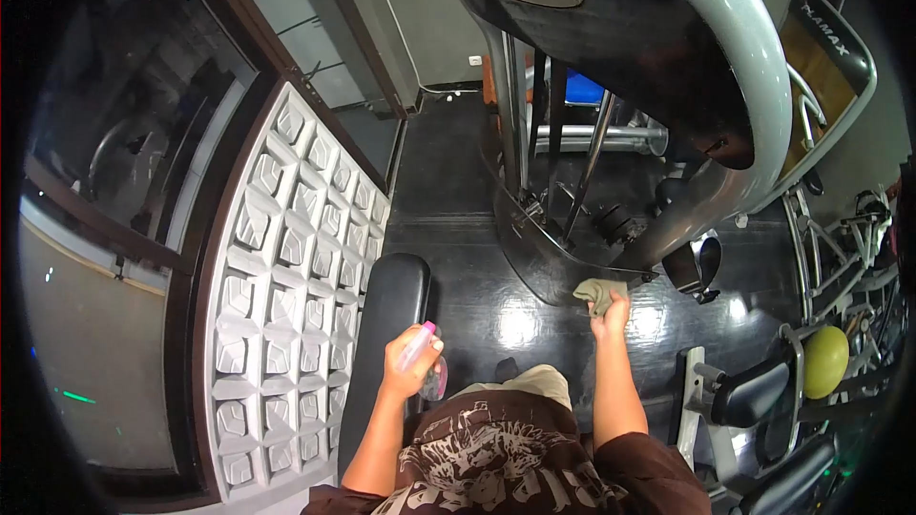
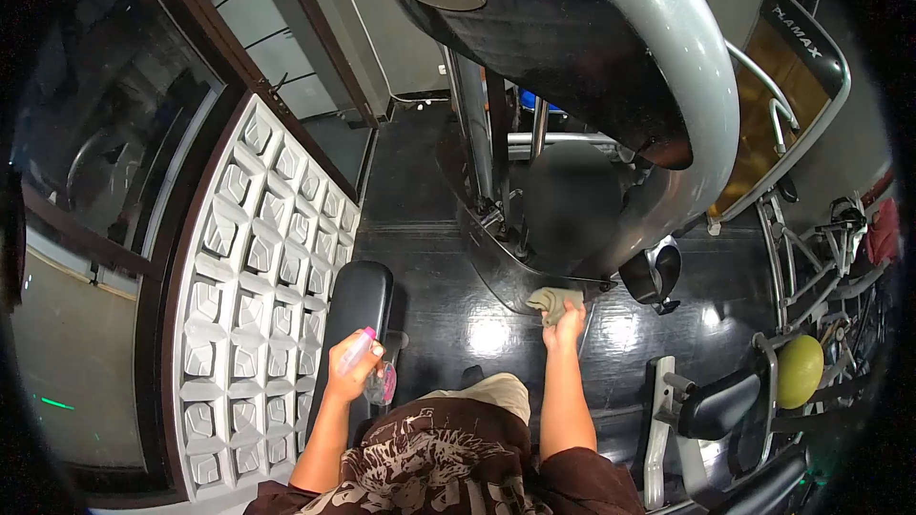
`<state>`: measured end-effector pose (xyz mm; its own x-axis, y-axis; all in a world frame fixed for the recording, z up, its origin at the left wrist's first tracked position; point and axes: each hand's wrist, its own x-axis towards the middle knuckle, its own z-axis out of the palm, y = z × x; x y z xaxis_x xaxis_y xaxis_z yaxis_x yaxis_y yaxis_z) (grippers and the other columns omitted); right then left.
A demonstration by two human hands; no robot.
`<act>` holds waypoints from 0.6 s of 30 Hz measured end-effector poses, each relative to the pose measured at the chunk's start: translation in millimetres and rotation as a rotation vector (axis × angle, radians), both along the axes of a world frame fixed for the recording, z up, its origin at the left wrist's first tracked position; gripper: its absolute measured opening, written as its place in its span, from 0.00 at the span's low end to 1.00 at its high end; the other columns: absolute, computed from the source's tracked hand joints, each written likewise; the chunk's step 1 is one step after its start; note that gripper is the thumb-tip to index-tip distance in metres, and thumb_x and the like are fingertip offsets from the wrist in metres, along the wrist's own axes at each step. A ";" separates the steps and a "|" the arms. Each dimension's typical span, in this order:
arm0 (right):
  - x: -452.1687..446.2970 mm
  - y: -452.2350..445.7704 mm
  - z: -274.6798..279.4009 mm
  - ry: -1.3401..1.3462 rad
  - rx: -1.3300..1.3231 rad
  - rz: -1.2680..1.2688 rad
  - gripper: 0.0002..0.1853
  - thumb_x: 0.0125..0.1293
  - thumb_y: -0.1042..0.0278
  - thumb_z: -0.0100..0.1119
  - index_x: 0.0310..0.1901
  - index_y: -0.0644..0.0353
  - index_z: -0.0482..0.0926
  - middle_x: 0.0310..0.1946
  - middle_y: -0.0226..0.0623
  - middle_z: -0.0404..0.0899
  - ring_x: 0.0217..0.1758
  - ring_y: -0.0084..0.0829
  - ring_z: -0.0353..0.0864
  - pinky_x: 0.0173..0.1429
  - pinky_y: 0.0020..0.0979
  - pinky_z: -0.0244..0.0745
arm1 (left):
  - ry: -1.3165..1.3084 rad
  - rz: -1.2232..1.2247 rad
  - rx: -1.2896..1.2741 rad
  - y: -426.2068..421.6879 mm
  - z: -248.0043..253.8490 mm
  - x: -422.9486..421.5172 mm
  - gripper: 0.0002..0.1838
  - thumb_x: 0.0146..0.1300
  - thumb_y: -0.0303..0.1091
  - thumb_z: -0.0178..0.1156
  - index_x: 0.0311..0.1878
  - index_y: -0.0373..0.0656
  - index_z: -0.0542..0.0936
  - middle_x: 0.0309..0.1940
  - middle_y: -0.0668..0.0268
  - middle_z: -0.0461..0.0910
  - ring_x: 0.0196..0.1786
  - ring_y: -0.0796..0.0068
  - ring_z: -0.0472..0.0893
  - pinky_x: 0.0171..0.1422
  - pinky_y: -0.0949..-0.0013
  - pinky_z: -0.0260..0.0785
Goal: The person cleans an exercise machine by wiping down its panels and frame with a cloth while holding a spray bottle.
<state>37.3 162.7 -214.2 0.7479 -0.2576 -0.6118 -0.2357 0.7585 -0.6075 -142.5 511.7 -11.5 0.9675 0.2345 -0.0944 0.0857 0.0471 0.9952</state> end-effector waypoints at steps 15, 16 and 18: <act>35.9 -23.9 -1.4 -0.053 0.086 0.062 0.17 0.70 0.76 0.53 0.59 0.53 0.70 0.53 0.42 0.78 0.50 0.46 0.83 0.46 0.55 0.79 | 0.021 0.050 0.118 -11.2 14.2 -10.8 0.07 0.65 0.28 0.63 0.36 0.35 0.77 0.22 0.64 0.77 0.21 0.74 0.78 0.28 0.71 0.70; 28.1 -25.3 17.6 -0.086 0.088 0.042 0.19 0.70 0.75 0.54 0.61 0.52 0.69 0.54 0.41 0.78 0.51 0.46 0.83 0.47 0.55 0.78 | 0.023 0.043 0.123 -12.7 10.9 -11.0 0.07 0.65 0.28 0.63 0.36 0.35 0.77 0.22 0.64 0.77 0.21 0.74 0.78 0.28 0.71 0.70; 12.0 -25.2 36.1 -0.068 -0.040 0.037 0.22 0.71 0.71 0.55 0.64 0.47 0.65 0.57 0.39 0.77 0.54 0.44 0.82 0.51 0.54 0.77 | 0.004 0.041 0.122 -16.6 8.9 -7.4 0.07 0.65 0.28 0.63 0.36 0.35 0.77 0.22 0.63 0.77 0.21 0.74 0.78 0.28 0.71 0.70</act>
